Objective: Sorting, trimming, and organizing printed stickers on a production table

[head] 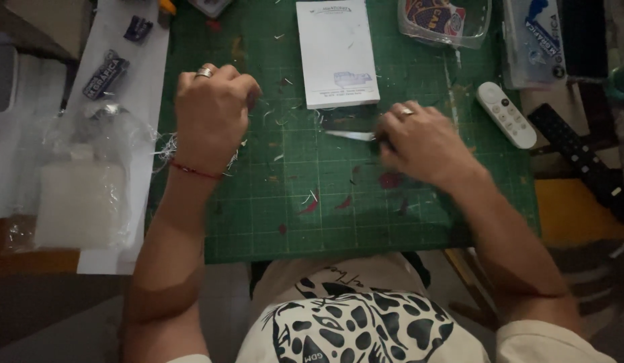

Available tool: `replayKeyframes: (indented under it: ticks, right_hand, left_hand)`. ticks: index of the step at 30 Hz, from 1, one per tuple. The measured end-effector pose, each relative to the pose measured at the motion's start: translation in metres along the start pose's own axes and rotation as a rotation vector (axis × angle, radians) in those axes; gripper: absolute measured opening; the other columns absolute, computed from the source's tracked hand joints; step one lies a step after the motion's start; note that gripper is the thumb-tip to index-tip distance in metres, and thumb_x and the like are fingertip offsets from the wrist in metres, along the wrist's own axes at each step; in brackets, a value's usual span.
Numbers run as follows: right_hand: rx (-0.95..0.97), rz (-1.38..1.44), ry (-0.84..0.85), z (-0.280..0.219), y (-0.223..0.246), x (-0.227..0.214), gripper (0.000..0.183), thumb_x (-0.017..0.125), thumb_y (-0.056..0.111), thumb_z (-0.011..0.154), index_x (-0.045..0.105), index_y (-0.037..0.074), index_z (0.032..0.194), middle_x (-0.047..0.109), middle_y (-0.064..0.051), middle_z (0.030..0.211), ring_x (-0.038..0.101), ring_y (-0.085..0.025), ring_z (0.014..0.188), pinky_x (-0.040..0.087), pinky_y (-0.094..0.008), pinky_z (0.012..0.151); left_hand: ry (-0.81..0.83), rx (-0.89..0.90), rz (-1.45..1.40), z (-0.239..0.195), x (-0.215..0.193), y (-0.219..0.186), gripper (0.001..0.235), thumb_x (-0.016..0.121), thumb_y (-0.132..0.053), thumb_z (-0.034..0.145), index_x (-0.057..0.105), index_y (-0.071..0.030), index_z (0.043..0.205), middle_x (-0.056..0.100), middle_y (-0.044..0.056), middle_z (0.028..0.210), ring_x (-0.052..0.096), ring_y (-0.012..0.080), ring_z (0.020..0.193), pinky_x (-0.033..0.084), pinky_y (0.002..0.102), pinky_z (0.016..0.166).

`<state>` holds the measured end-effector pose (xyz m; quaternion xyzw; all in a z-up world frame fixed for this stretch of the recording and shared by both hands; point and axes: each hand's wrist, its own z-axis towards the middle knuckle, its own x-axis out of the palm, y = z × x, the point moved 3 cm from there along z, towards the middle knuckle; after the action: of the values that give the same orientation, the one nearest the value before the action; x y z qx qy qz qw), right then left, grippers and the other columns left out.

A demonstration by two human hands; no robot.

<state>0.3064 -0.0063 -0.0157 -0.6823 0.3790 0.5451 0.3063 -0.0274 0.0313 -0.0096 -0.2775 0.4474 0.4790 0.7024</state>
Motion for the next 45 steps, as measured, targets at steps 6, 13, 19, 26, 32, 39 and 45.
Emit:
replayKeyframes:
  ticks: [6, 13, 19, 26, 32, 39, 45]
  right_hand:
    - [0.250, -0.002, 0.091, -0.019, -0.028, -0.019, 0.032, 0.065, 0.040, 0.105, 0.066, 0.016, 0.127, 0.071, -0.011, 0.119, 0.066, -0.031, 0.112, 0.055, -0.048, 0.092]
    - [0.117, -0.040, -0.228, -0.016, -0.050, 0.010, 0.040, 0.059, 0.057, 0.106, 0.066, 0.021, 0.124, 0.068, -0.009, 0.110, 0.069, -0.035, 0.113, 0.054, -0.055, 0.092]
    - [-0.109, -0.157, -0.454, 0.012, 0.027, -0.022, 0.031, 0.061, 0.045, 0.107, 0.070, 0.020, 0.124, 0.068, -0.006, 0.109, 0.065, -0.029, 0.110, 0.053, -0.046, 0.093]
    - [-0.327, -0.012, -0.698, 0.116, 0.105, -0.009, 0.051, 0.070, 0.058, 0.097, 0.068, 0.022, 0.134, 0.062, -0.001, 0.104, 0.057, -0.029, 0.103, 0.048, -0.046, 0.081]
    - [-0.206, -0.070, -0.775, 0.171, 0.129, 0.020, 0.019, 0.078, 0.042, 0.087, 0.069, 0.025, 0.087, 0.063, 0.002, 0.081, 0.060, -0.025, 0.086, 0.043, -0.042, 0.064]
    - [-0.224, -0.100, -0.816, 0.147, 0.134, -0.002, 0.016, 0.074, 0.035, 0.090, 0.064, 0.028, 0.080, 0.058, 0.005, 0.073, 0.061, -0.021, 0.079, 0.045, -0.038, 0.058]
    - [-0.256, 0.012, -0.678, 0.140, 0.139, -0.018, 0.016, 0.075, 0.017, 0.097, 0.069, 0.016, 0.082, 0.066, -0.002, 0.075, 0.062, -0.030, 0.074, 0.048, -0.045, 0.047]
  left_hand:
    - [0.047, 0.039, -0.005, -0.001, 0.001, 0.000, 0.023, 0.077, -0.016, 0.093, 0.086, -0.034, 0.105, 0.078, -0.010, 0.111, 0.066, 0.0215, 0.099, 0.046, 0.046, 0.087]
    - [0.419, -0.098, 0.054, -0.009, 0.023, 0.021, 0.017, 0.064, -0.029, 0.106, 0.081, -0.028, 0.102, 0.077, 0.002, 0.107, 0.073, 0.0299, 0.111, 0.050, 0.054, 0.099]
    - [0.427, -0.087, 0.049, -0.006, 0.025, 0.020, 0.026, 0.057, -0.029, 0.105, 0.082, -0.024, 0.101, 0.078, 0.005, 0.103, 0.075, 0.0352, 0.106, 0.052, 0.056, 0.095]
    - [0.432, -0.101, -0.027, -0.007, 0.036, 0.026, 0.035, 0.049, -0.040, 0.106, 0.082, -0.028, 0.103, 0.079, 0.004, 0.108, 0.074, 0.0349, 0.109, 0.054, 0.055, 0.089]
    - [0.576, -0.296, -0.324, 0.000, 0.019, 0.031, 0.045, 0.042, -0.036, 0.106, 0.082, -0.022, 0.121, 0.077, 0.015, 0.127, 0.067, 0.0450, 0.124, 0.048, 0.063, 0.104]
    - [0.516, -0.331, -0.498, 0.006, -0.024, 0.031, 0.044, 0.041, -0.028, 0.098, 0.085, -0.029, 0.108, 0.082, 0.008, 0.114, 0.069, 0.0443, 0.119, 0.050, 0.063, 0.104]
    - [0.111, -0.322, -0.651, 0.008, -0.029, 0.047, 0.034, 0.054, -0.013, 0.096, 0.081, -0.020, 0.115, 0.084, -0.001, 0.114, 0.077, 0.0220, 0.105, 0.057, 0.043, 0.088]
